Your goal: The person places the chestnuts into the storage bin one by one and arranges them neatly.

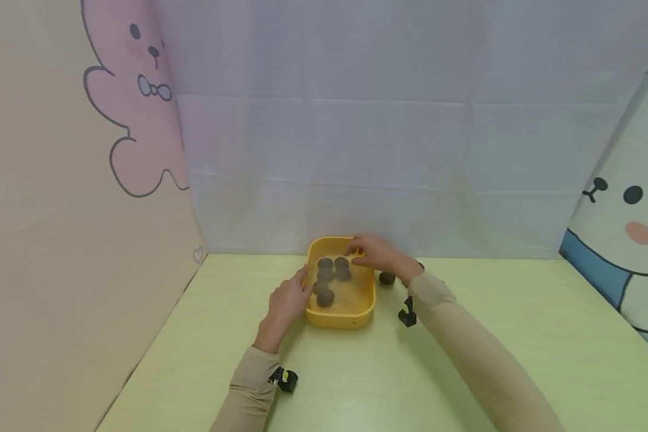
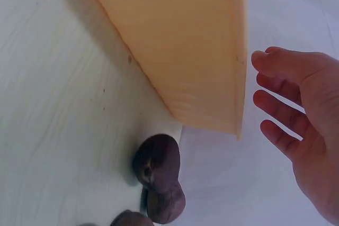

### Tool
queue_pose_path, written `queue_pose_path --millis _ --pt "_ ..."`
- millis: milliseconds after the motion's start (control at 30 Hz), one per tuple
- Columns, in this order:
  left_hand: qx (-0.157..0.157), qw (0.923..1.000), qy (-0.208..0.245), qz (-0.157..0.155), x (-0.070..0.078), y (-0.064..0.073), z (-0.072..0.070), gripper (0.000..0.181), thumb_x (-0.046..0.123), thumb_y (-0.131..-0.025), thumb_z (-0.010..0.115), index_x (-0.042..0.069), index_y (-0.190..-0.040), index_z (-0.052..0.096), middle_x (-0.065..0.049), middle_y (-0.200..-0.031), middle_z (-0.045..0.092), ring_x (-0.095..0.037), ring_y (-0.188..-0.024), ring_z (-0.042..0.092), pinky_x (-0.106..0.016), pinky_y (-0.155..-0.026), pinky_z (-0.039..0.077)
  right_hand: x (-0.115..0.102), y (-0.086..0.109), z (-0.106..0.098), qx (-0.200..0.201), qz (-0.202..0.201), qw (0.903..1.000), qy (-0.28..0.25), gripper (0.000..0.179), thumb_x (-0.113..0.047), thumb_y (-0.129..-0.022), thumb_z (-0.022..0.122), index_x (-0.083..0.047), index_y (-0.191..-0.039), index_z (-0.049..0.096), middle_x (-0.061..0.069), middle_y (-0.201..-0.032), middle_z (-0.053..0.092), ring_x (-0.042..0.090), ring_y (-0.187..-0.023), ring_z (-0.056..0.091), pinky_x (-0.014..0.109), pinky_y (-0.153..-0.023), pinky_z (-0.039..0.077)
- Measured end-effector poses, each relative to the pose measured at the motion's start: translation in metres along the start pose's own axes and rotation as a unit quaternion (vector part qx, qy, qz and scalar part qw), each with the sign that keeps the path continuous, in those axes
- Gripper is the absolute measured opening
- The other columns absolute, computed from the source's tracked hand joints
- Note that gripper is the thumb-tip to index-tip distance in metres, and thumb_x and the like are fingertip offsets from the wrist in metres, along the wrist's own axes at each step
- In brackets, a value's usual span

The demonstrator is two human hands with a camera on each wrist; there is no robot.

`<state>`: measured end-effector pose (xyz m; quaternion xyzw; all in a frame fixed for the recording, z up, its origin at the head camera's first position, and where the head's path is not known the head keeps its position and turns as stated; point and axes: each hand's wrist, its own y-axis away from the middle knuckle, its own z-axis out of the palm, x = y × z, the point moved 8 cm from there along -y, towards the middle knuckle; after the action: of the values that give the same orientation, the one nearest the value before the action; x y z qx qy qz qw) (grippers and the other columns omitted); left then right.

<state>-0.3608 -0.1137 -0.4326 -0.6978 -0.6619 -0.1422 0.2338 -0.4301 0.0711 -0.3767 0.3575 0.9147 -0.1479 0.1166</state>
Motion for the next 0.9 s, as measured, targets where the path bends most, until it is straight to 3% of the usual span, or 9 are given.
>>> queue_pose_path --millis 300,667,900 --pt "0.003 1.0000 -0.001 -0.006 -0.005 0.001 0.002 0.054 0.021 -0.096 0.055 0.018 -0.149 0.047 -0.014 -0.082 0.066 -0.021 -0.052 0.046 -0.033 -0.046 0.034 0.008 0.013 -0.009 0.016 0.008 0.9998 -0.004 0.021 -0.011 -0.091 0.068 -0.005 -0.111 0.072 0.010 -0.107 0.066 0.027 -0.096 0.064 0.039 -0.086 0.053" --pt "0.006 1.0000 0.000 0.003 -0.003 -0.001 0.003 0.054 0.020 -0.095 0.056 0.017 -0.149 0.047 -0.013 -0.074 0.063 -0.021 -0.051 0.045 -0.033 -0.046 0.034 0.017 0.035 -0.020 0.055 0.011 0.9984 -0.013 0.019 -0.011 -0.092 0.067 -0.003 -0.108 0.073 0.010 -0.102 0.066 0.024 -0.086 0.061 0.037 -0.075 0.050" --pt "0.002 1.0000 -0.001 0.002 0.000 0.000 0.002 0.055 0.019 -0.095 0.055 0.017 -0.149 0.047 -0.012 -0.072 0.061 -0.020 -0.050 0.043 -0.032 -0.045 0.034 0.024 0.047 -0.024 0.055 0.028 0.9978 -0.022 0.022 -0.011 -0.092 0.066 -0.001 -0.111 0.072 0.010 -0.101 0.066 0.028 -0.090 0.061 0.040 -0.078 0.051"
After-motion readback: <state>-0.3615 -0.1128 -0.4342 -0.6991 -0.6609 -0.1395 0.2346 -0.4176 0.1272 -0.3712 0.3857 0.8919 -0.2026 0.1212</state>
